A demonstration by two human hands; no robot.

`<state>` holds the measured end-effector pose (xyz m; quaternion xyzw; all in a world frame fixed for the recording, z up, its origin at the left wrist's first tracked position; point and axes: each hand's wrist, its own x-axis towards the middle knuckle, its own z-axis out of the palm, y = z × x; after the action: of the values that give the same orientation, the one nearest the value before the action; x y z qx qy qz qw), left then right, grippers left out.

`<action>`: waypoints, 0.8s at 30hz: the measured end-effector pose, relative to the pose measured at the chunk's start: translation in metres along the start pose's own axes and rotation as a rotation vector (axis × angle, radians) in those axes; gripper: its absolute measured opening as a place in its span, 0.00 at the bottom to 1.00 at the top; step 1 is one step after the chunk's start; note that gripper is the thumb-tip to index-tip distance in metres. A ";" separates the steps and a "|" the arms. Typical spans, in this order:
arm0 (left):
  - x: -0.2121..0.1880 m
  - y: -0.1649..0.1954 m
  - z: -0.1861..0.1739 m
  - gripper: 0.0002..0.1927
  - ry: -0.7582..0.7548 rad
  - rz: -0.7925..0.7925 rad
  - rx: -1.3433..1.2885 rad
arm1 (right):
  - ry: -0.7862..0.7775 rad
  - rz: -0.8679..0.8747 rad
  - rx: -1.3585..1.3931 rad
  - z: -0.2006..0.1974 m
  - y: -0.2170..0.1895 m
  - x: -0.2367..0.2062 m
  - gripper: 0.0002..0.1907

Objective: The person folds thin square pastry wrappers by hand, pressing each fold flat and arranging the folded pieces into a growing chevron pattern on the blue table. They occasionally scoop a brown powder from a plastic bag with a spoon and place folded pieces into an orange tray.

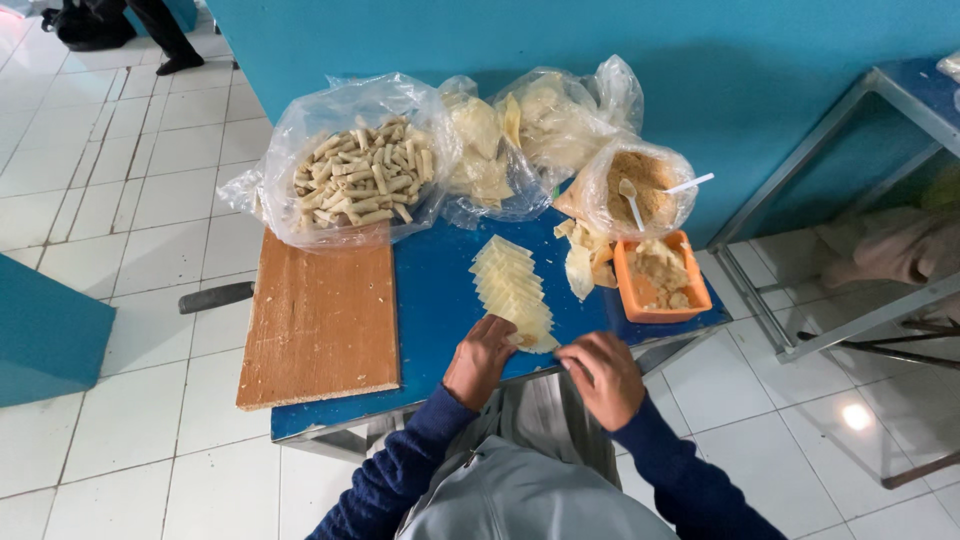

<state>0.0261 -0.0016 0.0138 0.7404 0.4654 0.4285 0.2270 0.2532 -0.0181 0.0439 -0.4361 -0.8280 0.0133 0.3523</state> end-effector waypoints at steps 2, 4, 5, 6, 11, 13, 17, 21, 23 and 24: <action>0.000 -0.001 -0.001 0.13 0.015 0.034 0.011 | 0.012 -0.025 -0.028 0.007 -0.011 -0.012 0.09; 0.000 0.000 -0.001 0.12 -0.005 -0.037 -0.027 | 0.063 0.005 -0.092 0.012 -0.013 -0.016 0.12; 0.000 0.000 -0.001 0.12 -0.017 -0.074 -0.047 | 0.087 0.022 -0.125 0.014 -0.014 -0.017 0.13; 0.000 0.000 -0.001 0.12 -0.018 -0.065 -0.046 | 0.084 0.033 -0.122 0.016 -0.013 -0.015 0.15; 0.000 0.000 -0.001 0.11 -0.010 -0.006 -0.030 | 0.090 0.035 -0.053 0.025 -0.012 -0.005 0.19; 0.000 -0.001 -0.001 0.11 -0.009 0.001 -0.008 | 0.078 0.018 -0.042 0.029 -0.013 -0.001 0.19; 0.002 0.003 -0.002 0.10 -0.004 0.048 -0.017 | 0.070 -0.071 0.003 0.037 -0.008 0.004 0.17; 0.003 0.010 -0.008 0.10 -0.041 0.063 -0.015 | 0.037 -0.116 -0.033 0.044 0.002 0.006 0.12; 0.003 0.013 -0.010 0.14 -0.090 0.029 0.002 | 0.034 -0.132 -0.047 0.046 0.007 0.006 0.10; 0.004 0.013 -0.011 0.13 -0.084 0.051 0.010 | 0.034 -0.131 -0.061 0.048 0.010 0.007 0.10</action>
<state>0.0242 -0.0045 0.0309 0.7707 0.4383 0.4003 0.2317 0.2290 0.0068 0.0093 -0.3918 -0.8486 -0.0425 0.3529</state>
